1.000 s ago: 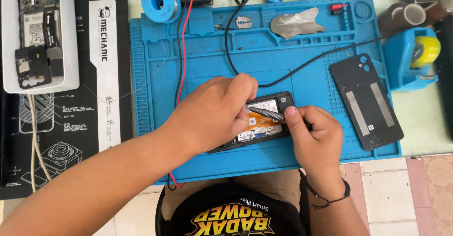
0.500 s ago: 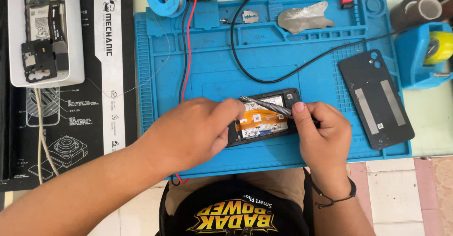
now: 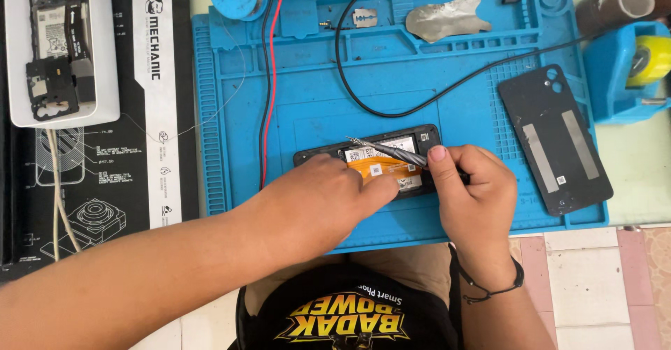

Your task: The person uses a screwdriver to remove screws from the back of a disassembled smartphone, then uses tweezers to lift and reposition internal components. The person then places the back cover onto the phone and presses the edges to seat it.

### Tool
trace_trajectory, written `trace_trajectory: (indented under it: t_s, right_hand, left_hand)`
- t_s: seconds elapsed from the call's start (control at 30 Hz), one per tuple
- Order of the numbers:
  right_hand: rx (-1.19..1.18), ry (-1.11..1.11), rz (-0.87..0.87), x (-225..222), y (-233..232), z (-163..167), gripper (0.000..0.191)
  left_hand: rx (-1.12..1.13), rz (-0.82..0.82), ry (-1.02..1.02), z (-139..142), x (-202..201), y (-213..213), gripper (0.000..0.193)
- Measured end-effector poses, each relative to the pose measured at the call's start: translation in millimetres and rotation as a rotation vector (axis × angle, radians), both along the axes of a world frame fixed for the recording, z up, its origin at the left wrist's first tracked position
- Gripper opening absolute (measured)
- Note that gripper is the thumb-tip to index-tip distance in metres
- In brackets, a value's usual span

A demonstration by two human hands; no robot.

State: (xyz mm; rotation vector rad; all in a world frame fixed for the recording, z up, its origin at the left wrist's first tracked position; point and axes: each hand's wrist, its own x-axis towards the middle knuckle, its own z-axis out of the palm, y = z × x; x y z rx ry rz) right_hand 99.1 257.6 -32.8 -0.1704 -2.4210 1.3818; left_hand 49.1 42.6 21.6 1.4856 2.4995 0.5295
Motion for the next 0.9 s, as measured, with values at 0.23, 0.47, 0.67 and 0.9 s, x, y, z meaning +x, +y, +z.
trace_trajectory:
  t_s: [0.23, 0.47, 0.67, 0.9]
  right_hand:
    - [0.004, 0.002, -0.003, -0.6, 0.2, -0.4, 0.026]
    - [0.025, 0.000, -0.009, -0.5, -0.5, 1.0, 0.025]
    - [0.011, -0.006, -0.009, -0.5, -1.7, 2.5, 0.025]
    - [0.018, 0.000, -0.012, -0.4, -1.5, 1.9, 0.023]
  left_hand:
    - [-0.105, -0.045, 0.013, -0.3, -2.9, 6.9, 0.028]
    - [-0.077, -0.091, 0.111, -0.6, -0.5, 5.1, 0.025]
    - [-0.130, -0.112, 0.085, 0.1, -0.6, 7.3, 0.023]
    - [-0.114, -0.103, 0.071, -2.7, -1.4, 5.3, 0.023]
